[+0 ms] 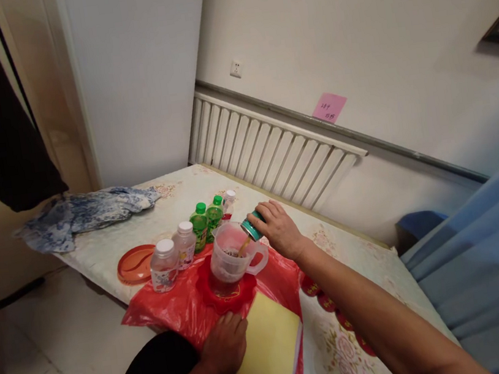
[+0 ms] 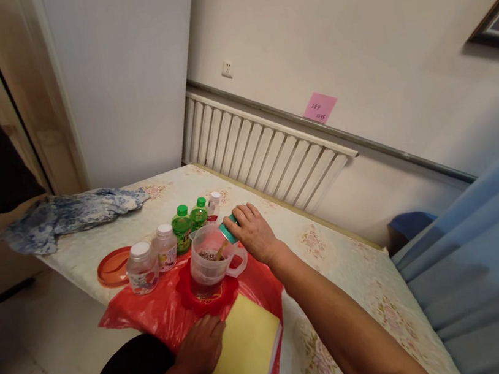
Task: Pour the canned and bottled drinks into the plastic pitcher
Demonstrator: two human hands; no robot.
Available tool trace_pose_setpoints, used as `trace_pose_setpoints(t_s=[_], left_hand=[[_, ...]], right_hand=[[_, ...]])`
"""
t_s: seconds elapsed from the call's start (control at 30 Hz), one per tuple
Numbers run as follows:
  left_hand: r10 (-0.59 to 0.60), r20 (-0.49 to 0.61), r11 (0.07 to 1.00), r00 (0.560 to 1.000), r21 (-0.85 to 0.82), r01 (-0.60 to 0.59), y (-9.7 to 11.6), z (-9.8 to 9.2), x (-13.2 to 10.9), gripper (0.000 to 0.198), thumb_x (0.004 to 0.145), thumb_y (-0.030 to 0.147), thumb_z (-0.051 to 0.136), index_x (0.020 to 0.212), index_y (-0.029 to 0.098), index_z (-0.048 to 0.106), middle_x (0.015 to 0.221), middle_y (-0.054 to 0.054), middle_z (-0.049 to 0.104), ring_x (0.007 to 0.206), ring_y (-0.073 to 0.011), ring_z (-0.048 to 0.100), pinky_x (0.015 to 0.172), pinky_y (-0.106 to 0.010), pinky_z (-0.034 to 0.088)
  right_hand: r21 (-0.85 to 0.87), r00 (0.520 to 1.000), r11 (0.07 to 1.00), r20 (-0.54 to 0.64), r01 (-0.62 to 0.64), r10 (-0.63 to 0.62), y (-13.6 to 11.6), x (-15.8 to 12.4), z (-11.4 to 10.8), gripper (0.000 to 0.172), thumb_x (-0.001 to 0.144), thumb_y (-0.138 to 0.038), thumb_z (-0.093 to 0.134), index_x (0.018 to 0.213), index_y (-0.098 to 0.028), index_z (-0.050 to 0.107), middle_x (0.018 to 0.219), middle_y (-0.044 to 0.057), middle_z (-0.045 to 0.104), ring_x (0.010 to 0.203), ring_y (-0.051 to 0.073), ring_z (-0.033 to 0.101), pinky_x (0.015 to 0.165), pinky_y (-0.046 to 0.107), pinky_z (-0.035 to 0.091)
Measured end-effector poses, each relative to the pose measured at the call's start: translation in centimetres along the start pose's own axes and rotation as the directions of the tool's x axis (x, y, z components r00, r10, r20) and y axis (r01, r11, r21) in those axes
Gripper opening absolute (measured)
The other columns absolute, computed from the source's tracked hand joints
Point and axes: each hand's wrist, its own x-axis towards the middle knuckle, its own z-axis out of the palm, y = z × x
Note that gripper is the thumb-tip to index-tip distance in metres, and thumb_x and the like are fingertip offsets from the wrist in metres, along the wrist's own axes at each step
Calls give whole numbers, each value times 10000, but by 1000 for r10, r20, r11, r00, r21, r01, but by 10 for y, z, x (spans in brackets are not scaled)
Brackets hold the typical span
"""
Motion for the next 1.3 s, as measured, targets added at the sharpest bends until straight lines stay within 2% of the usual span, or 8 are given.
trace_pose_setpoints(t_s=[0.13,0.33,0.5,0.73,1.1,1.3], left_hand=[[-20,62,1000,998,16,19,1,-1,1,222,843,130,463,992,206,610,984,-96,649,916,-269,572,850,-409,451],[-9,24,998,1000,58,8,0,4,0,225,836,115,487,1021,182,596,998,-74,638,923,-229,551,859,-382,438],[-13,13,999,1000,38,13,0,4,0,218,812,109,511,987,193,610,939,-56,640,880,-231,538,833,-376,428],[1,-59,999,998,42,2,0,6,0,226,806,111,514,991,189,619,921,-62,643,866,-226,535,823,-366,413],[26,-65,999,998,48,-23,-1,7,0,223,818,112,495,991,178,619,913,-73,640,863,-233,545,827,-384,440],[-6,-14,999,1000,35,6,3,-2,1,230,817,96,483,986,180,614,948,-71,644,900,-234,559,838,-376,444]], right_hand=[[-11,1000,1000,-10,13,-13,0,0,1,318,968,-171,441,1264,-202,553,1172,135,549,1199,275,426,1085,506,302],[-50,1000,998,-8,29,-29,-1,1,-1,305,967,-176,444,1243,-189,571,1174,144,558,1199,279,429,1086,502,304],[-72,999,997,-9,32,-33,-2,2,-1,310,970,-178,435,1248,-207,569,1180,131,556,1211,277,425,1095,501,296],[-68,999,997,-3,32,-32,-3,2,-1,302,970,-179,441,1239,-212,574,1182,126,558,1213,272,431,1099,499,294],[-73,999,996,1,41,-41,-4,1,2,302,980,-171,415,1234,-190,576,1167,140,568,1214,280,436,1084,501,310],[-45,999,998,11,33,-33,-5,1,4,306,978,-177,425,1247,-205,567,1190,135,562,1229,271,424,1091,501,304]])
